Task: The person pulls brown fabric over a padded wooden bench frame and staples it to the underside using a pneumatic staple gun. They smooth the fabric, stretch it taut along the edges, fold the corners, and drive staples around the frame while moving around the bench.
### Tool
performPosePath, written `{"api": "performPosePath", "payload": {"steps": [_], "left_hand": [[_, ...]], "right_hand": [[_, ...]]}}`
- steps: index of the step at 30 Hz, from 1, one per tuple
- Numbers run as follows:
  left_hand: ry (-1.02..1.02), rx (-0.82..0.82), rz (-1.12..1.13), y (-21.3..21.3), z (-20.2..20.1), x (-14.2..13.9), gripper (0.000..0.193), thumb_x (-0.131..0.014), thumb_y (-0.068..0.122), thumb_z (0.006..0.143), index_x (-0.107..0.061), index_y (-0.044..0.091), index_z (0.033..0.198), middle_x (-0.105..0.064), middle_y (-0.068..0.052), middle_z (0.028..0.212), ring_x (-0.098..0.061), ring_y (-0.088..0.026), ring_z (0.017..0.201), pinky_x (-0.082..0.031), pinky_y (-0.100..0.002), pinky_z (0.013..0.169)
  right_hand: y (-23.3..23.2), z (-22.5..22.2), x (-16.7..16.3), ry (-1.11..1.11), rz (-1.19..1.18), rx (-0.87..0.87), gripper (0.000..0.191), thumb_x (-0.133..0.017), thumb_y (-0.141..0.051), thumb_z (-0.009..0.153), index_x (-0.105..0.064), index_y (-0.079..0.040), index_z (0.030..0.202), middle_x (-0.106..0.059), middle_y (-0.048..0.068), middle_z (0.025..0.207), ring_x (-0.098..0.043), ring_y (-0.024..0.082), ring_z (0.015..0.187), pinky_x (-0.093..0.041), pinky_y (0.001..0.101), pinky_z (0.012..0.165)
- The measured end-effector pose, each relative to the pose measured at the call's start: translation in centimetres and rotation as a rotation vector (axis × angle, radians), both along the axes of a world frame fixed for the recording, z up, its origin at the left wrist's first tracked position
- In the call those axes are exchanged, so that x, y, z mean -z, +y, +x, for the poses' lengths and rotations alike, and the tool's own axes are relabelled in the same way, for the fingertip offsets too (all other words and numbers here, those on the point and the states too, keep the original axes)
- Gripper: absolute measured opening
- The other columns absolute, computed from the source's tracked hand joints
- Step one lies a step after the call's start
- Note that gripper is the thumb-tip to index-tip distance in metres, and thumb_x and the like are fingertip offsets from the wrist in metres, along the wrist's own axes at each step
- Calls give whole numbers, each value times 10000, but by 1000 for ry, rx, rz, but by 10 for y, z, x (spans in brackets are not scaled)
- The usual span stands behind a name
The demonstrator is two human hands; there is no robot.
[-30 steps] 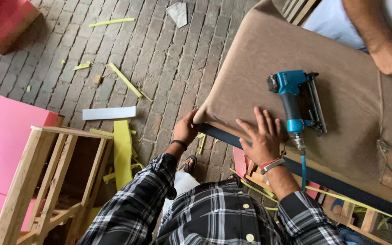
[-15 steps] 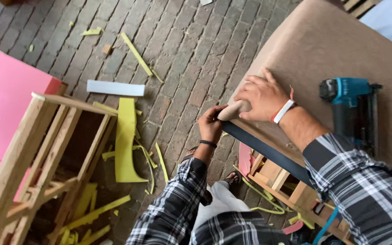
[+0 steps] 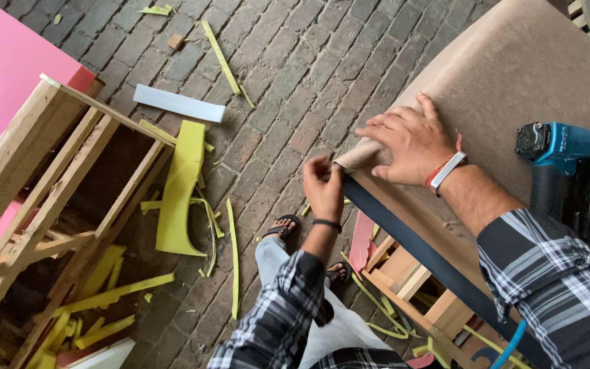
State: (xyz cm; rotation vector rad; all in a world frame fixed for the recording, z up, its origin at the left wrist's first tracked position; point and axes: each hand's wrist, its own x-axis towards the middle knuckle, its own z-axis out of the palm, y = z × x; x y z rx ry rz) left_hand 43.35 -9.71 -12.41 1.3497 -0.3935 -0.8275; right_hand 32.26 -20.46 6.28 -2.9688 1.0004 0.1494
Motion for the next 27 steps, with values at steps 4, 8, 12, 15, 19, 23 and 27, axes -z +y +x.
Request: {"api": "performPosePath", "payload": {"steps": [4, 8, 12, 15, 19, 23, 27], "left_hand": [[551, 266, -138, 22, -25, -5, 333, -700, 97, 934, -606, 4, 1240, -691, -55, 1007, -651, -136, 853, -548, -285, 774], [603, 229, -214, 3, -41, -16, 305, -771, 128, 888, -652, 43, 1156, -693, -1, 1032, -658, -84, 911, -554, -262, 805], [496, 211, -217, -14, -40, -12, 198, -820, 106, 892, -703, 2, 1014, -720, -37, 905, -633, -105, 773, -513, -266, 701], [483, 229, -211, -8, -35, -2, 186, -831, 107, 903, -684, -3, 939, -732, -54, 847, -643, -117, 727, -512, -275, 661], [442, 254, -198, -11, -33, 2, 189, -835, 124, 900, -704, -7, 937, -730, -58, 832, -639, -119, 704, -515, -274, 642], [440, 265, -164, -20, -33, -5, 240, -845, 163, 848, -716, 8, 978, -741, -36, 852, -654, -113, 692, -546, -271, 620], [300, 284, -39, -18, -30, -12, 280, -880, 198, 822, -745, -14, 946, -746, -46, 809, -663, -121, 658, -558, -272, 585]], "right_hand": [[-6, -1, -1, -33, 87, -15, 869, -798, -354, 598, -556, -326, 1432, -599, 3, 1433, -493, 251, 1357, -102, 656, 1187], [-10, -2, -2, -30, 156, -22, 873, -735, -233, 592, -538, -332, 1437, -590, -20, 1455, -478, 233, 1378, -74, 655, 1195], [-8, 1, -4, -41, 156, -36, 860, -732, -208, 606, -545, -326, 1437, -591, -26, 1463, -468, 221, 1396, -69, 659, 1197], [-4, 3, -3, 0, 175, 3, 824, -775, -264, 635, -541, -312, 1424, -584, -33, 1443, -463, 210, 1389, -62, 653, 1207], [0, 3, 1, -32, 98, -8, 767, -798, -360, 707, -546, -262, 1425, -562, -15, 1463, -454, 232, 1390, -100, 638, 1206], [17, -7, 0, -149, -55, -31, 734, -793, -348, 749, -556, -197, 1427, -553, 56, 1508, -455, 273, 1429, -199, 574, 1229], [61, -55, -12, -510, -103, 162, 602, -768, -194, 818, -574, -175, 1387, -548, 142, 1494, -471, 326, 1455, -346, 523, 1268]]}}
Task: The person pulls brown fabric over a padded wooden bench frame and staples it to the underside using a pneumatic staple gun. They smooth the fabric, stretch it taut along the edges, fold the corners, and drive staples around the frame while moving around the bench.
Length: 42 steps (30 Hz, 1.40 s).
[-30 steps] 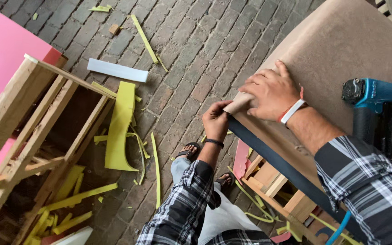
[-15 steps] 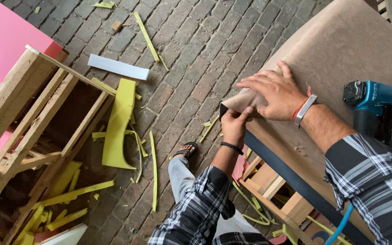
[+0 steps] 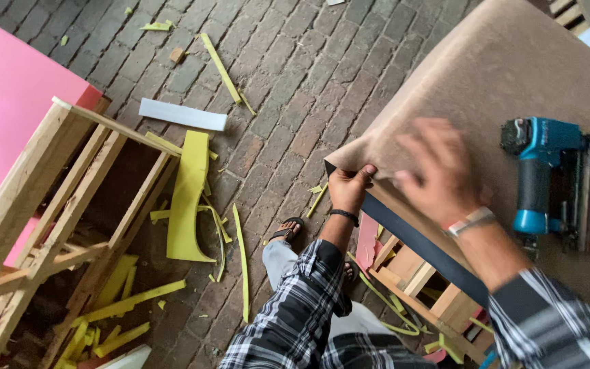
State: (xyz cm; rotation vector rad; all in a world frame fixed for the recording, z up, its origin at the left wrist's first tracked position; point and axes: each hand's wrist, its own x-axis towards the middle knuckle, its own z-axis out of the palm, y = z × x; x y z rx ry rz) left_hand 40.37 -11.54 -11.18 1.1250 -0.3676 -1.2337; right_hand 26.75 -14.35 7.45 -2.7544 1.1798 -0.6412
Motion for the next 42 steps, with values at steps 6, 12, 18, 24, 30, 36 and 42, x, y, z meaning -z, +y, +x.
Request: {"api": "performPosePath", "payload": {"steps": [6, 12, 18, 24, 30, 36, 42], "left_hand": [[-101, -19, 31, -3, 5, -11, 332, -911, 223, 788, -751, -21, 947, -743, -62, 800, -657, -115, 653, -562, -282, 564], [-263, 15, -17, 2, 17, -28, 416, -911, 235, 757, -765, 1, 1069, -790, -56, 954, -720, -135, 815, -573, -290, 720], [-332, -8, -20, 3, 19, -33, 473, -927, 226, 727, -741, 14, 1107, -800, -63, 1015, -733, -153, 900, -579, -296, 805], [-416, 53, -33, -2, 24, -25, 455, -955, 228, 727, -704, -29, 1007, -782, -90, 927, -699, -141, 826, -571, -292, 750], [-404, 204, -18, -2, 38, -29, 350, -923, 228, 742, -751, -32, 900, -772, -54, 793, -659, -99, 679, -543, -288, 634], [-412, 276, -68, -4, 46, -30, 340, -890, 240, 784, -760, -35, 934, -788, -53, 819, -677, -92, 711, -549, -290, 656], [-444, 287, -78, -5, 50, -20, 395, -908, 203, 756, -742, -28, 1031, -792, -97, 942, -706, -122, 814, -566, -299, 734]], "right_hand": [[41, -102, -7, 196, -166, 660, 796, -932, -241, 889, -403, -54, 1455, -514, 266, 1391, -525, 384, 1327, -469, 490, 1124], [25, -134, -12, 145, 236, 983, 1060, -947, -371, 818, -310, 23, 1568, -568, 371, 1357, -606, 521, 1191, -500, 570, 993], [66, -97, -15, 116, 501, 954, 1044, -901, -295, 784, -246, 28, 1530, -625, 355, 1215, -684, 497, 1028, -566, 548, 880], [158, -13, 30, 114, 413, 610, 947, -820, -296, 718, -365, -103, 1525, -713, 257, 791, -724, 441, 727, -590, 533, 688], [144, 20, 53, 274, 476, 468, 927, -817, -385, 708, -402, -112, 1491, -715, 226, 770, -728, 403, 701, -587, 515, 642], [132, 25, 67, 361, 440, 519, 690, -781, -319, 781, -486, -103, 1365, -735, 194, 853, -726, 400, 789, -575, 529, 677], [146, 9, 55, 212, 362, 451, 951, -888, -375, 660, -456, -56, 1446, -725, 233, 832, -722, 414, 729, -582, 518, 639]]}}
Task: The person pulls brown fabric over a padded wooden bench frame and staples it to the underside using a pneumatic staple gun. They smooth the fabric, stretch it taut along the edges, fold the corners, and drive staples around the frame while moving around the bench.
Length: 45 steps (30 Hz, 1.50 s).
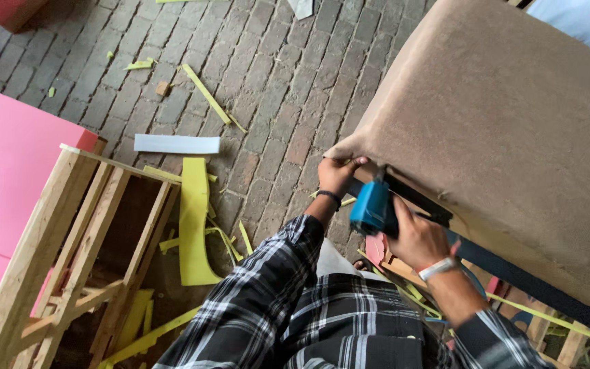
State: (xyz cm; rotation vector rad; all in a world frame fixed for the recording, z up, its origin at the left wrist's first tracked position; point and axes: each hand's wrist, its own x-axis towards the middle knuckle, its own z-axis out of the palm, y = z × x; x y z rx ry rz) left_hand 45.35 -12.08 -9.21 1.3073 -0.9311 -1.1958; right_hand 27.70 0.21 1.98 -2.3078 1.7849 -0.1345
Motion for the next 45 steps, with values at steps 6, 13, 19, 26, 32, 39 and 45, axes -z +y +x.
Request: {"api": "performPosePath", "payload": {"steps": [6, 13, 19, 26, 32, 39, 45], "left_hand": [[-60, -211, 116, 23, 21, -7, 397, -817, 52, 768, -645, 7, 1122, -712, -119, 1066, -692, -184, 957, -566, -315, 821], [-182, -143, -393, 13, 26, -6, 386, -616, -171, 711, -721, 4, 1039, -725, -97, 1095, -691, -211, 1085, -539, -336, 944], [53, -111, -324, 15, 21, 27, 371, -544, -209, 767, -757, 27, 958, -778, -97, 987, -749, -202, 946, -573, -278, 867], [-179, -60, -476, 26, 19, 21, 300, -571, -196, 768, -724, 26, 897, -776, -90, 949, -771, -227, 923, -605, -307, 837], [-229, -94, -504, 35, 8, 13, 234, -656, -179, 773, -721, 24, 868, -743, -90, 890, -757, -231, 880, -603, -310, 791], [-239, -141, -455, 46, -16, 17, 187, -687, -151, 779, -697, 28, 834, -733, -87, 876, -762, -222, 867, -613, -303, 773], [-359, -75, -340, 43, -13, 12, 118, -746, -58, 776, -723, 46, 829, -729, -96, 846, -750, -236, 793, -588, -315, 694]], "right_hand": [[-11, -44, -62, 182, -74, 134, 988, -906, -285, 616, -493, -49, 1481, -723, 238, 928, -733, 401, 818, -601, 503, 722], [-122, -52, -111, 252, -171, 225, 976, -903, -476, 776, -517, -39, 1559, -642, 280, 1127, -673, 433, 950, -557, 514, 739], [-130, -3, -101, 16, -359, -367, 485, -805, -273, 875, -653, -169, 1323, -655, 74, 1321, -575, 256, 1279, -491, 477, 1062], [-175, 39, -58, 103, -211, -621, 356, -816, -242, 647, -759, -230, 998, -698, -36, 1165, -553, 229, 1292, -257, 563, 1195], [-181, 32, -47, 78, -199, -640, 176, -783, -207, 663, -753, -284, 819, -707, -117, 1079, -579, 186, 1262, -258, 558, 1219], [-132, 29, -51, -205, -413, -480, 359, -734, -116, 792, -753, -130, 1150, -693, 94, 1290, -590, 308, 1278, -399, 533, 1182], [-50, 38, -2, -573, -320, 40, 314, -821, -144, 839, -694, -62, 1114, -721, 101, 1038, -704, 284, 966, -554, 405, 872]]}}
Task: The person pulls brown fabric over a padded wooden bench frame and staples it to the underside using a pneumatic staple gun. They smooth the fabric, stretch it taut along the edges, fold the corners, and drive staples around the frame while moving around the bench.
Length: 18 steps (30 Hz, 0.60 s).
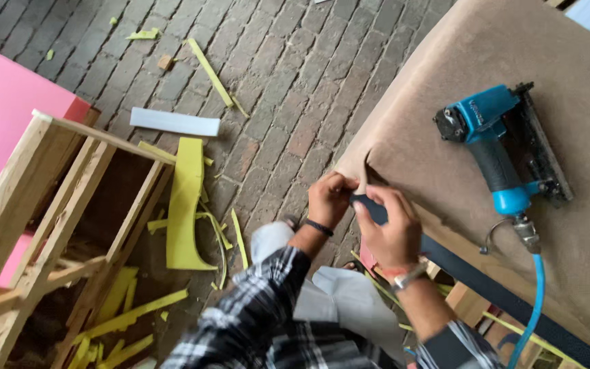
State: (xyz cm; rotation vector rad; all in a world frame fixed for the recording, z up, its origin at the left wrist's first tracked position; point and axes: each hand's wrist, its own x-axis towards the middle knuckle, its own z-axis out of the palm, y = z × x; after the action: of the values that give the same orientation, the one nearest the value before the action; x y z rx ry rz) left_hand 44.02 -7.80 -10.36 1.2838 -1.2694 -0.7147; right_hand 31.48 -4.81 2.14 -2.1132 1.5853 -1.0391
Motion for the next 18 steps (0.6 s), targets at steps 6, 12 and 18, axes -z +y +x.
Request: {"api": "performPosePath", "payload": {"steps": [6, 12, 18], "left_hand": [[-68, 197, 13, -2, 25, 12, 75, -766, 36, 774, -742, 79, 831, -714, -94, 830, -723, -265, 755, -577, -344, 668], [-274, 673, 28, -12, 71, 4, 52, -752, 55, 863, -724, 95, 881, -721, -96, 898, -706, -301, 790, -568, -380, 698], [-253, 1044, -286, -95, 120, -55, 254, -593, -81, 888, -695, 111, 1019, -768, -70, 1203, -752, -272, 1107, -615, -365, 925]], "right_hand": [[-1, 43, 83, -740, 315, 307, 440, -854, -236, 855, -639, 12, 1148, -713, 50, 1082, -650, 123, 964, -544, 292, 842], [22, 93, 134, -1075, 155, 798, 285, -814, -173, 937, -741, 17, 1137, -740, 16, 1072, -633, 84, 949, -515, 239, 863], [36, 142, 143, -971, -62, 1005, 245, -799, -111, 901, -768, -27, 1130, -769, -36, 1000, -645, 38, 889, -518, 214, 821]]}}
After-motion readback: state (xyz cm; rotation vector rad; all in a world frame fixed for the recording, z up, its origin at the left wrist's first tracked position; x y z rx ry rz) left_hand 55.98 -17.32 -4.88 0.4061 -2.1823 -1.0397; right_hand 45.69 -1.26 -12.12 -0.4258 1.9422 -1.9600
